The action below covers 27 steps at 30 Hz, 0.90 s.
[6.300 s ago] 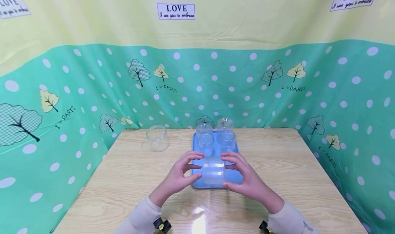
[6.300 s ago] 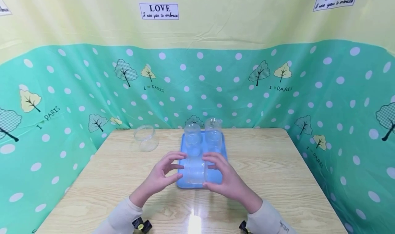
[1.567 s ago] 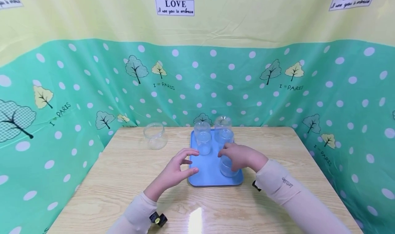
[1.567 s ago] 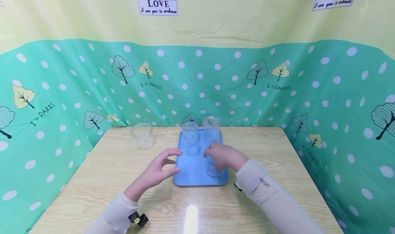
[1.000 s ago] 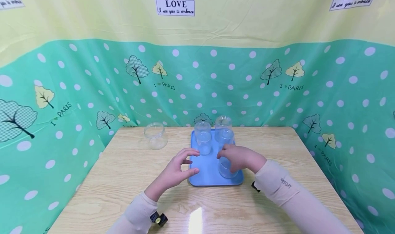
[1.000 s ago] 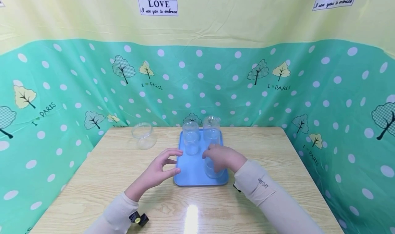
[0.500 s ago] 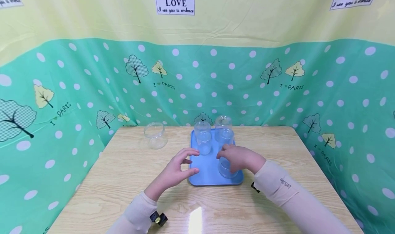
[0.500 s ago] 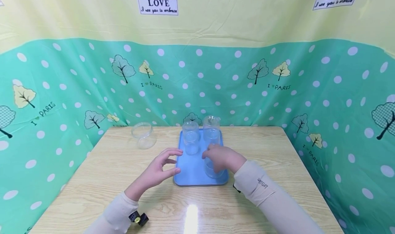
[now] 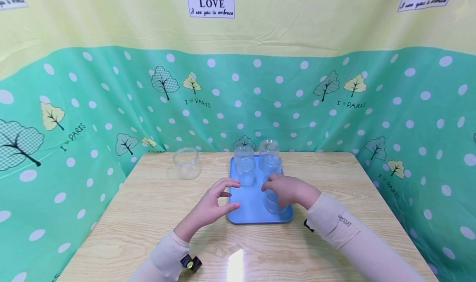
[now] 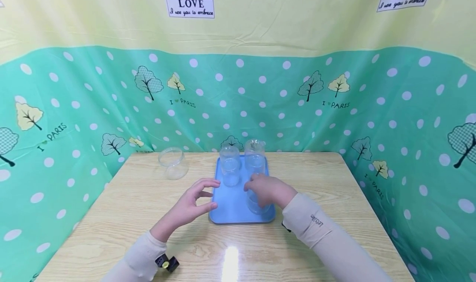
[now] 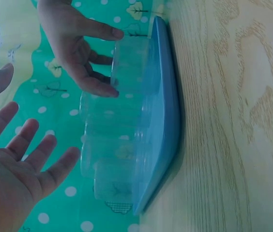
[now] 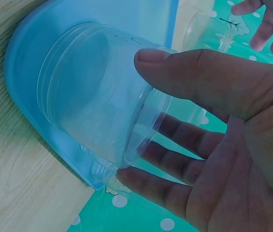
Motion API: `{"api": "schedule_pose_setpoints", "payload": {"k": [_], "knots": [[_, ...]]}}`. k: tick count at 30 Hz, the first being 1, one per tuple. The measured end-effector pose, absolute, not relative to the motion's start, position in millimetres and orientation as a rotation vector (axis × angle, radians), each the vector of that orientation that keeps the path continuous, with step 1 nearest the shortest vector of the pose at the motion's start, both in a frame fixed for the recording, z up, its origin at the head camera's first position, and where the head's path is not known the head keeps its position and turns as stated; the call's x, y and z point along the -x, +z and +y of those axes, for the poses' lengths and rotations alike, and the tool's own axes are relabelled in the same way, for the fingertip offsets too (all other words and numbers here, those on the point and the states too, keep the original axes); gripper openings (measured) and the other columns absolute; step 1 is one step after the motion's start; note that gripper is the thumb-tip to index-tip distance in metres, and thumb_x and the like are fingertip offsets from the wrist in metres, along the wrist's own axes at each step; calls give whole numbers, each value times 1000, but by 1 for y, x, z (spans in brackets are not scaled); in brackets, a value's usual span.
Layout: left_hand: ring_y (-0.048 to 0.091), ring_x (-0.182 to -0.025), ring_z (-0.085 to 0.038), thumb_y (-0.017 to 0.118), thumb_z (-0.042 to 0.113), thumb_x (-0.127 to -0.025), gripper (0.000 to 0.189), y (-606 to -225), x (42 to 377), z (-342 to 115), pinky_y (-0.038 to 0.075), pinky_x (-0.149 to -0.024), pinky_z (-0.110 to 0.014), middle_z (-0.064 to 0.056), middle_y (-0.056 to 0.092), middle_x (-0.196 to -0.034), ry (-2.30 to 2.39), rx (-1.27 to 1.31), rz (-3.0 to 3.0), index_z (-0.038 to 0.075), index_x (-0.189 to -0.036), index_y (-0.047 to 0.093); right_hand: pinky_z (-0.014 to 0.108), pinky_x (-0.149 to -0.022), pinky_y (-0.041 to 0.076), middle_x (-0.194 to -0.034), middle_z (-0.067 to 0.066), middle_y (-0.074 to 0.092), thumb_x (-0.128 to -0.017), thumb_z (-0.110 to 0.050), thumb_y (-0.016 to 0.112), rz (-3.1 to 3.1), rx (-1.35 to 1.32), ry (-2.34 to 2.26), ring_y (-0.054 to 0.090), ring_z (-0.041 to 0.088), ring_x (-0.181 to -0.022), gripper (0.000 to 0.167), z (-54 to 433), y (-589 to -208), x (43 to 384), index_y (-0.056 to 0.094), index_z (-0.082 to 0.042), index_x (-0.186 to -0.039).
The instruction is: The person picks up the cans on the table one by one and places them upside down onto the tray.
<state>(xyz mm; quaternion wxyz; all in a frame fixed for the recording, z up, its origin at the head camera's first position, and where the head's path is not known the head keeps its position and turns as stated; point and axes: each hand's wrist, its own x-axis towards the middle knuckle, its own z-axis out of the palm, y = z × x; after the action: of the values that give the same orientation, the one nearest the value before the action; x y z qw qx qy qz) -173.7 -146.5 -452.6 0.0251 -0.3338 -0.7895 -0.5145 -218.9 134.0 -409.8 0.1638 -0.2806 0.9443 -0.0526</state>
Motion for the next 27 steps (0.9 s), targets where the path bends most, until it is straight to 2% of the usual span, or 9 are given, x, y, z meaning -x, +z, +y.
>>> {"api": "schedule_pose_setpoints", "payload": {"k": [6,9,15,20,27], "knots": [[54,-131,-19,77,24,-94,44,-452,174,-147,57,-99,-42,1,54,-143,-1590,1027,-2453,27,-134,58,37,-78,60,-129,7,56,-76,-2,85,2696,799,-130,56,23,-111,62,134,-411,219,67,-23,-132],[54,-131,-19,77,26,-94,43,-453,175,-147,57,-99,-42,4,54,-142,-1592,1024,-2455,27,-133,59,37,-77,60,-130,6,56,-76,-2,85,2698,786,-127,57,23,-111,63,134,-412,218,67,-24,-132],[54,-130,-18,78,20,-93,45,-455,175,-147,57,-99,-41,6,54,-142,-1577,1022,-2465,27,-133,59,38,-78,61,-133,7,55,-76,-2,85,2707,783,-140,57,23,-112,64,133,-411,217,66,-24,-133],[54,-130,-18,78,25,-93,44,-455,176,-148,57,-99,-40,4,54,-142,-1571,1016,-2476,28,-133,59,38,-81,60,-134,7,56,-75,-4,86,2724,835,-146,58,25,-115,62,135,-406,215,67,-24,-131],[54,-131,-27,77,26,-94,44,-456,176,-147,57,-99,-40,5,54,-142,-1572,1031,-2472,28,-134,59,41,-91,58,-135,7,58,-77,-8,84,2762,970,-141,60,27,-120,58,137,-397,212,67,-22,-131]]}}
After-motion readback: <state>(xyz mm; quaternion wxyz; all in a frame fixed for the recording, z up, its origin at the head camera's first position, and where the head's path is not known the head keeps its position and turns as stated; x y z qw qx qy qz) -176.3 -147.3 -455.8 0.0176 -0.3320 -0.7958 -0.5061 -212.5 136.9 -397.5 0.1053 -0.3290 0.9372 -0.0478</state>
